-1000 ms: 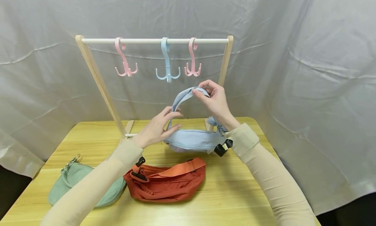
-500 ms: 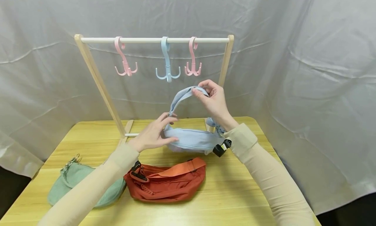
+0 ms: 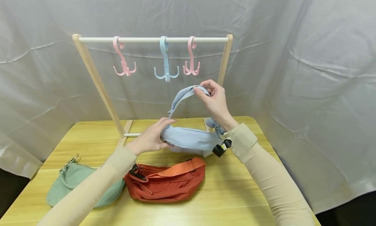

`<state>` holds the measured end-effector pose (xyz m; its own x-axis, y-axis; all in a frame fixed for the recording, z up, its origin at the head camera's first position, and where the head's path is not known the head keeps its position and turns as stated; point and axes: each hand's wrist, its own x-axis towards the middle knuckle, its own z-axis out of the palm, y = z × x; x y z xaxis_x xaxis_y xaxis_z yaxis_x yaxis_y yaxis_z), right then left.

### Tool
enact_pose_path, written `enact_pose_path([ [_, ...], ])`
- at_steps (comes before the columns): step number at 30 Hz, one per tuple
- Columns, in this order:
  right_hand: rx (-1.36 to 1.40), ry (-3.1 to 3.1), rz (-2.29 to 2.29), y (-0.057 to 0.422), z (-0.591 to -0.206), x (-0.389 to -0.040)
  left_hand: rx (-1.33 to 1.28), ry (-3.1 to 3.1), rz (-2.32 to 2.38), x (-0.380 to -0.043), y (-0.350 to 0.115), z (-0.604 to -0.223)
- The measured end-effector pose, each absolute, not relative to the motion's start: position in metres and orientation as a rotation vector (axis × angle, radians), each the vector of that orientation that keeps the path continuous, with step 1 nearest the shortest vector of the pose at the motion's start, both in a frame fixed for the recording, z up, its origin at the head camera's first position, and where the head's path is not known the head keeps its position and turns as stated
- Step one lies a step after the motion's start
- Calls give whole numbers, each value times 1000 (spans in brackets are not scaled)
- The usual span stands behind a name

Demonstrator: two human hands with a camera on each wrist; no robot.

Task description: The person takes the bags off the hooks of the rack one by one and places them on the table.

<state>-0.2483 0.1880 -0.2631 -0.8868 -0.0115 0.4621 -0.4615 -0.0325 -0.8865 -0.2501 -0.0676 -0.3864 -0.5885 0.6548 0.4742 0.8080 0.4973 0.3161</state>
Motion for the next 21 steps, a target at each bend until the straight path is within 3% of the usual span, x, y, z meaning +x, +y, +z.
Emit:
enact_pose_path([
  [21, 380, -1956, 1946, 196, -282, -255, -1183, -2225, -722, -254, -74, -379],
])
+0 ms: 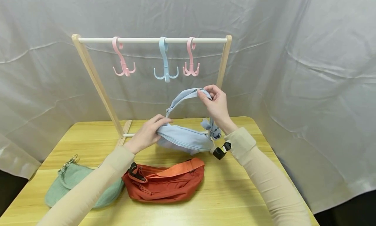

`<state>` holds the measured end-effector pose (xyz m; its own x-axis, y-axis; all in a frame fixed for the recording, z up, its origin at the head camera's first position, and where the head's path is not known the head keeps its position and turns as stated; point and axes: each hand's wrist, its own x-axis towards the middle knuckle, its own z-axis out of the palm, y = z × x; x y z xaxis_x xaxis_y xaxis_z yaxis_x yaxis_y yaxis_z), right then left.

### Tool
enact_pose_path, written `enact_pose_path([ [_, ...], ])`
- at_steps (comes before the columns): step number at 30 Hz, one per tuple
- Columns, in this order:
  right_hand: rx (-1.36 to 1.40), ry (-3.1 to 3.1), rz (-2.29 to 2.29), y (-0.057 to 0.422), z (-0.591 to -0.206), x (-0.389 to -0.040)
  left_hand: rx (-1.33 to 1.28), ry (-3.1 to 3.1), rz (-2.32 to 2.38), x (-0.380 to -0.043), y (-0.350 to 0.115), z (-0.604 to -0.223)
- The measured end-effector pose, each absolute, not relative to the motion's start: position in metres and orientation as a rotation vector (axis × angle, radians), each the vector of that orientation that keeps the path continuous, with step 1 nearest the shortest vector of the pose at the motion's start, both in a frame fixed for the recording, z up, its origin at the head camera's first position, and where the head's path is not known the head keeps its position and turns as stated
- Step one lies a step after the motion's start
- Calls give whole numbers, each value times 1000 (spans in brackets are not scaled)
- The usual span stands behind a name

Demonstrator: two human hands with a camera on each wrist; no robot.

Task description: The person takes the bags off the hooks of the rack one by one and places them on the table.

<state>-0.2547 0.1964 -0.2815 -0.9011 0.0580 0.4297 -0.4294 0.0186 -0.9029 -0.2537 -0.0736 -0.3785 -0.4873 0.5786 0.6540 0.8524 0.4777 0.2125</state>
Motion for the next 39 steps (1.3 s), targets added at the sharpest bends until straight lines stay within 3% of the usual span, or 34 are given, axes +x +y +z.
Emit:
enact_pose_path([
  [17, 413, -2164, 1667, 204, -311, -259, -1072, -2044, -688, -255, -73, -371],
  [39, 809, -2142, 1145, 205, -360, -242, -880, -2006, -875, -254, -75, -361],
])
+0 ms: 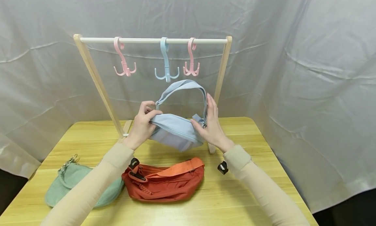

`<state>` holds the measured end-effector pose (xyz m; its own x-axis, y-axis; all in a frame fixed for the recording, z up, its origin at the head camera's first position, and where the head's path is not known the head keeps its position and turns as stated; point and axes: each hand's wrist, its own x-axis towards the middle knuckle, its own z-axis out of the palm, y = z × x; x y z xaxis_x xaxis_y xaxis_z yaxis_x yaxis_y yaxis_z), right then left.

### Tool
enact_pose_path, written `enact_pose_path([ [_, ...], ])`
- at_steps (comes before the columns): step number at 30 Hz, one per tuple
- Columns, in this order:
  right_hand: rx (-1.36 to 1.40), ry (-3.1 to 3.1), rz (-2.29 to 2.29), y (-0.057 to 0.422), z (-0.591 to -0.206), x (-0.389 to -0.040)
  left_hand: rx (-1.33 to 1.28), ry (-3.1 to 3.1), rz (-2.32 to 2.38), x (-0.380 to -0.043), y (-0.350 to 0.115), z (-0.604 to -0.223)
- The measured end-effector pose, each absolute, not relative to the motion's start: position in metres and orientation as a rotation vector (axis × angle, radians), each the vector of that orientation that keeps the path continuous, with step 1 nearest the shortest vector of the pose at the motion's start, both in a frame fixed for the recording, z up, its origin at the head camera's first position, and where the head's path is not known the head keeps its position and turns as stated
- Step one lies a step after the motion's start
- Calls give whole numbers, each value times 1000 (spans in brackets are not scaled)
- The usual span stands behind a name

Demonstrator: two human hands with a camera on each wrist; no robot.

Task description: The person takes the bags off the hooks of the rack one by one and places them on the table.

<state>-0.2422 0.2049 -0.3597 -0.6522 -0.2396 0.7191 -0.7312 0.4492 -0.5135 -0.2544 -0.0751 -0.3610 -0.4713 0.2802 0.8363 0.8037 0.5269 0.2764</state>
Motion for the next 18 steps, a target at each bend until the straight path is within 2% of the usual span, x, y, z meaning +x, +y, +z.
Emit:
enact_pose_path([
  [6, 916, -2113, 936, 211, -371, -243, -809, -2043, -988, -254, -76, -362],
  [18, 1065, -2255, 889, 224, -374, -239, -723, -2037, -1103, -253, -71, -363],
])
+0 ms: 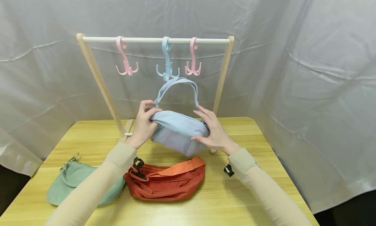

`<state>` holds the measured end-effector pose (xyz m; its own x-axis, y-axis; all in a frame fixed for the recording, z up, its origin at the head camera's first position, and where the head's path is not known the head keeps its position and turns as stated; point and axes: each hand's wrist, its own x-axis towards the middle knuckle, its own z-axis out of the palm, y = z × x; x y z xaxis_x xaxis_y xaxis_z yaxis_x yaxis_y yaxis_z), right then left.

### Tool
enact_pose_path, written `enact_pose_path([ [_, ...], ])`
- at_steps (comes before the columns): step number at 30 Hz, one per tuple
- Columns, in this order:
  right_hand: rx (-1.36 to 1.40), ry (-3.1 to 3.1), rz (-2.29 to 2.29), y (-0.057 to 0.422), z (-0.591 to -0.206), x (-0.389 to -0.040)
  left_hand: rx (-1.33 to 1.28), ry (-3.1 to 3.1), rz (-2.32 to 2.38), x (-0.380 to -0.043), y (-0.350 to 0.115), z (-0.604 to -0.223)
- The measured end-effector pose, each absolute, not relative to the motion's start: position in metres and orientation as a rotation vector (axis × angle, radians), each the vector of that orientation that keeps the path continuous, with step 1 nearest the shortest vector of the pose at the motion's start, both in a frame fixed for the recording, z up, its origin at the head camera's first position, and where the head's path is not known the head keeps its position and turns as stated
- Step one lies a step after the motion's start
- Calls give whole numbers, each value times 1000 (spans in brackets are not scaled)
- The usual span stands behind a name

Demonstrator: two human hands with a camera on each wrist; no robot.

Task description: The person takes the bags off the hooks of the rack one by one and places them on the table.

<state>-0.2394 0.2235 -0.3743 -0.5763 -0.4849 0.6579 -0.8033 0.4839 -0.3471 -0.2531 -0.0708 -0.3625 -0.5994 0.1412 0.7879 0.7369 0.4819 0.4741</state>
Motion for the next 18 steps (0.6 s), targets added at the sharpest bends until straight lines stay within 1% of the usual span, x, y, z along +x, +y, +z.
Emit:
enact_pose_path([
  [8, 1171, -2270, 791, 227, -374, -239, -694, -2036, -1134, -253, -68, -359],
  [18, 1086, -2332, 745, 226, -370, -236, -669, -2061, -1073, -253, -69, -359],
])
